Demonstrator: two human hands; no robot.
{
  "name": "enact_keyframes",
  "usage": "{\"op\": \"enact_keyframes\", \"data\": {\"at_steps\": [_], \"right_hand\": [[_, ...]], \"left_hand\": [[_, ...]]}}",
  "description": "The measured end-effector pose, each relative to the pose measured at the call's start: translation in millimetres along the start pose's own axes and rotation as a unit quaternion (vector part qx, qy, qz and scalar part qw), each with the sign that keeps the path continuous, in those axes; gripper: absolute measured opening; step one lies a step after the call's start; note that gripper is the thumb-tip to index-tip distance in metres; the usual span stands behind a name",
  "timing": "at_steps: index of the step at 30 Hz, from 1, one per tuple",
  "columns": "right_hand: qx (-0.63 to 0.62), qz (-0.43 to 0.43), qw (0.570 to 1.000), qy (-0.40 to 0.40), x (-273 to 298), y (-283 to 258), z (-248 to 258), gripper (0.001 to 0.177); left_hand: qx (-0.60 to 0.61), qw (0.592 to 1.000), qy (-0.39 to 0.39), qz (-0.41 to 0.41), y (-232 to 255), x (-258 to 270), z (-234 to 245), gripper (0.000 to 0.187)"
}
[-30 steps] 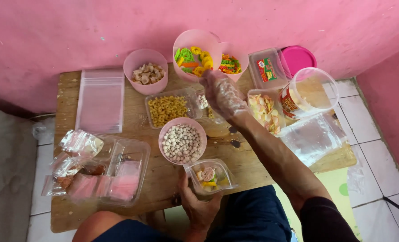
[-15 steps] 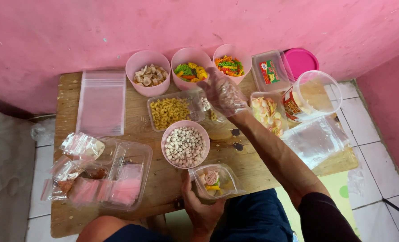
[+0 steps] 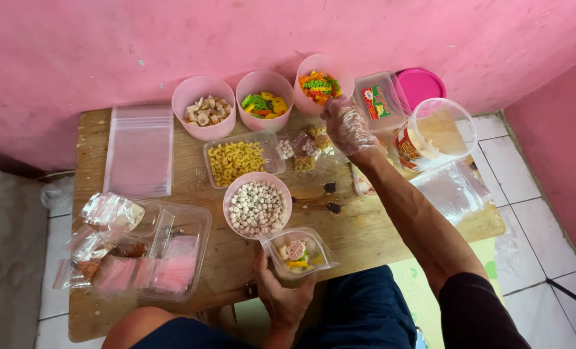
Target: A person wearing gloves is manually portioning various snack ingredients from bowls into small plastic bags on a wooden table.
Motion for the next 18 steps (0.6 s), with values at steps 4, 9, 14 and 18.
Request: {"op": "enact_keyframes", "data": {"at_steps": [4, 9, 14, 18], "right_hand": [[0.400, 0.041, 0.916, -0.015, 43, -99, 10, 0.025], [0.356, 0.137, 0.924, -0.034, 150, -176, 22, 0.008], [0.285, 0.090, 0.953, -0.057, 257, -170, 20, 0.012], [0.292, 0.036, 0.952, -0.084, 303, -150, 10, 0.008]], "left_hand": [[-0.002, 1.000, 0.003, 0.005, 5, -2, 4, 0.099], [0.011, 1.000, -0.003, 0.011, 3, 0, 6, 0.099], [-0.025, 0.999, -0.001, 0.021, -9, 11, 5, 0.104], [-0.028, 0.999, 0.004, 0.018, -12, 18, 3, 0.102]]}}
Point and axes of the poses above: each hand's wrist, its own x-axis away from the middle knuckle, its own z-axis out of the back of the hand, y = z × x, the point moved 6 cm from there along -x, towards the middle knuckle, and after that the axes turned 10 degrees about -x, right-handed, at the moved point
